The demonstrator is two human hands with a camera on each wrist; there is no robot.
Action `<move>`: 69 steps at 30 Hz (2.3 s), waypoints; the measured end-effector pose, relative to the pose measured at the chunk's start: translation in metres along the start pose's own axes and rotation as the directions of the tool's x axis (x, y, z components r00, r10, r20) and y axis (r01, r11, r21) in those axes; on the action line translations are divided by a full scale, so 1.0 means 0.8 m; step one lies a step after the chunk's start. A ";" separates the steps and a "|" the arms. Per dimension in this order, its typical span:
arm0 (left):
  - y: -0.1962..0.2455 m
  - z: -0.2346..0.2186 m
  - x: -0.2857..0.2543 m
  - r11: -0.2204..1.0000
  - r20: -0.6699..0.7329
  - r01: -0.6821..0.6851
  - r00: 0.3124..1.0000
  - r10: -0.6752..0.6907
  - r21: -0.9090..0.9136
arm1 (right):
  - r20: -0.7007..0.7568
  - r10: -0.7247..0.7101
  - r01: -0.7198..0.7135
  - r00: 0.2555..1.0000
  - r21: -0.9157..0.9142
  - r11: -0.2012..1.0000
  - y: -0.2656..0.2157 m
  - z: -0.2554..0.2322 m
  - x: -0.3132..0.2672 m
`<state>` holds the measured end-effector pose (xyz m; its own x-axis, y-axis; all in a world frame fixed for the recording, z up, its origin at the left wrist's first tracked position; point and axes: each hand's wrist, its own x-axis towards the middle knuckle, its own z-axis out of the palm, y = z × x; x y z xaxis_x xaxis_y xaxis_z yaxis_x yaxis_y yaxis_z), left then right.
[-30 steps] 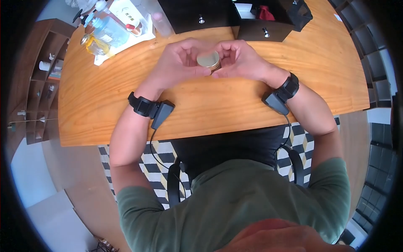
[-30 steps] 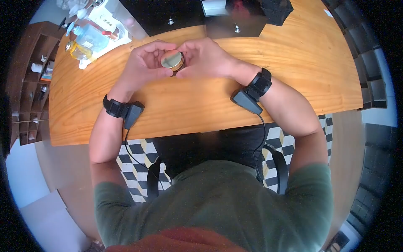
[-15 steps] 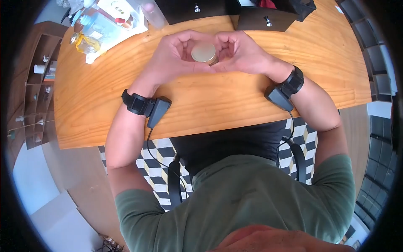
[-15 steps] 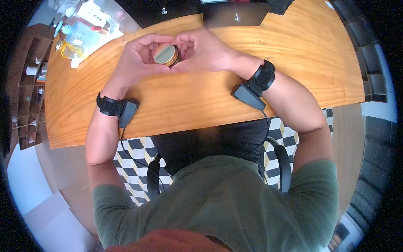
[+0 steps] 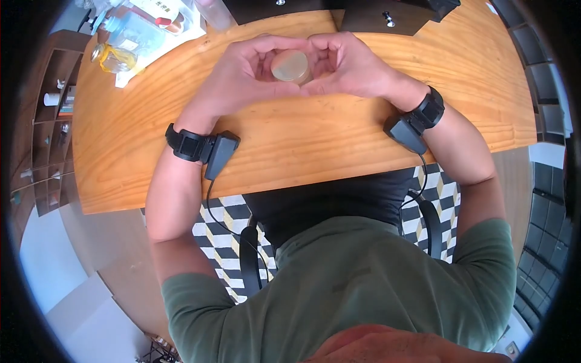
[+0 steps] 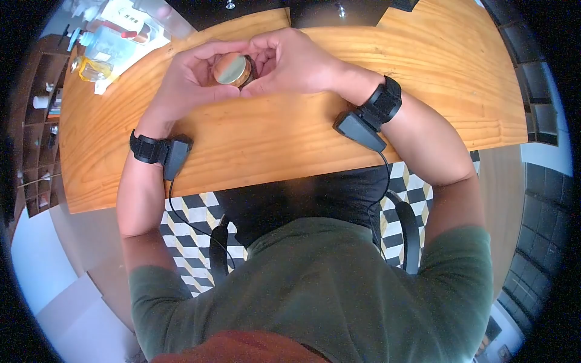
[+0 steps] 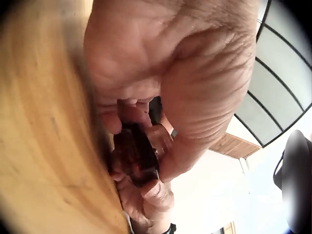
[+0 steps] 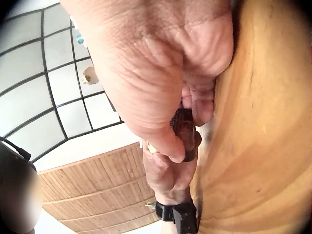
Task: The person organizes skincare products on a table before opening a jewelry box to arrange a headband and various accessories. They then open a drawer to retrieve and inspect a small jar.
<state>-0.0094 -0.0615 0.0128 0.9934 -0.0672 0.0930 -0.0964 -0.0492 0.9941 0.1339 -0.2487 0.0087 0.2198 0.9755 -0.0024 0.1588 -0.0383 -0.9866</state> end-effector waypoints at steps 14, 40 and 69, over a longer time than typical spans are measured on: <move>0.001 -0.003 0.000 0.992 0.038 0.098 0.994 -0.101 0.077 | 0.014 -0.058 0.059 0.998 -0.034 0.998 0.020 -0.001 0.003; -0.011 -0.011 0.002 0.990 -0.015 0.024 1.000 -0.022 0.136 | 0.015 -0.049 0.049 0.999 -0.023 0.999 0.015 0.000 0.004; -0.007 0.000 -0.005 0.994 0.041 -0.078 0.996 0.075 0.079 | 0.104 -0.057 0.060 0.993 -0.026 0.998 0.018 -0.005 -0.003</move>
<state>-0.0129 -0.0611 0.0071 0.9800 -0.1118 0.1649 -0.1783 -0.1224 0.9763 0.1393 -0.2520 -0.0049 0.1093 0.9933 0.0367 0.1969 0.0146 -0.9803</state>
